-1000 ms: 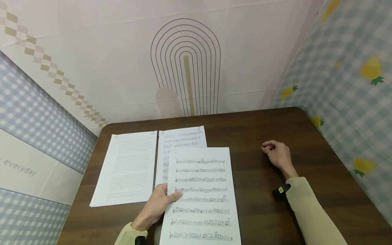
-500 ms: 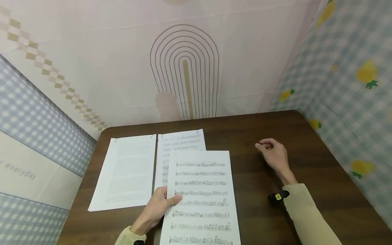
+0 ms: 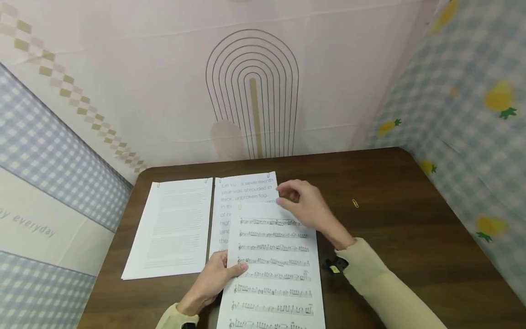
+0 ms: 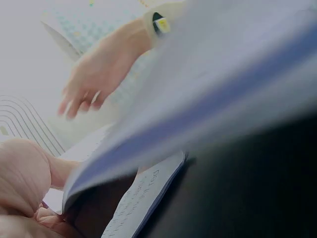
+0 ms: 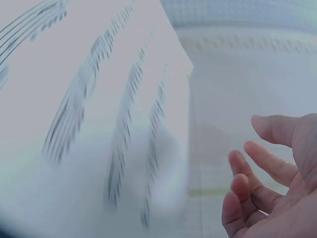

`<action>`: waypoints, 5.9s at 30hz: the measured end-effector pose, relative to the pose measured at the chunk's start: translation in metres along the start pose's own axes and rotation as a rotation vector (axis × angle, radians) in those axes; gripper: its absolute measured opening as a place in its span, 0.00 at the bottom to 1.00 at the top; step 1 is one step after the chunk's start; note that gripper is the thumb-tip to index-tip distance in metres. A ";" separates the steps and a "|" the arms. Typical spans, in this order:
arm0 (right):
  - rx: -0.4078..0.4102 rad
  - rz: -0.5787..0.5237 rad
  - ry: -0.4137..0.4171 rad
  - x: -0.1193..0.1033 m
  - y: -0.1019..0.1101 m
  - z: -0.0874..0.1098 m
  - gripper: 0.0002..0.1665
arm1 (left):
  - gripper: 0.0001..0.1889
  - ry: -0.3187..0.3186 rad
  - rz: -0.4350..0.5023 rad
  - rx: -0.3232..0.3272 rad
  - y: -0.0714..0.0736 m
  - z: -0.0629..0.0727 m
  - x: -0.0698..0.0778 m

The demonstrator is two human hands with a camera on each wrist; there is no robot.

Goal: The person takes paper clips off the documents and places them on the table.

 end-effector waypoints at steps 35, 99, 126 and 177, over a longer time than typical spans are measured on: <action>-0.229 -0.078 -0.071 -0.029 -0.088 -0.013 0.10 | 0.18 -0.027 -0.042 0.013 -0.004 0.001 -0.002; 0.120 -0.024 -0.200 0.068 0.028 -0.008 0.11 | 0.15 0.025 -0.043 0.033 -0.002 0.002 -0.006; 0.139 0.231 -0.360 0.205 0.108 0.013 0.20 | 0.16 0.021 -0.050 0.029 0.003 0.000 -0.007; 0.093 -0.139 -0.521 0.119 0.057 0.079 0.30 | 0.17 -0.025 -0.063 0.100 -0.015 -0.021 0.013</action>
Point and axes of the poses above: each hand's wrist, its own z-axis away from the middle knuckle, its own y-axis out of the back of the hand, x = y × z, the point moved 4 cm from there along -z, towards the middle knuckle, and after that the axes turned 15 degrees about x, right-handed, at the moved point
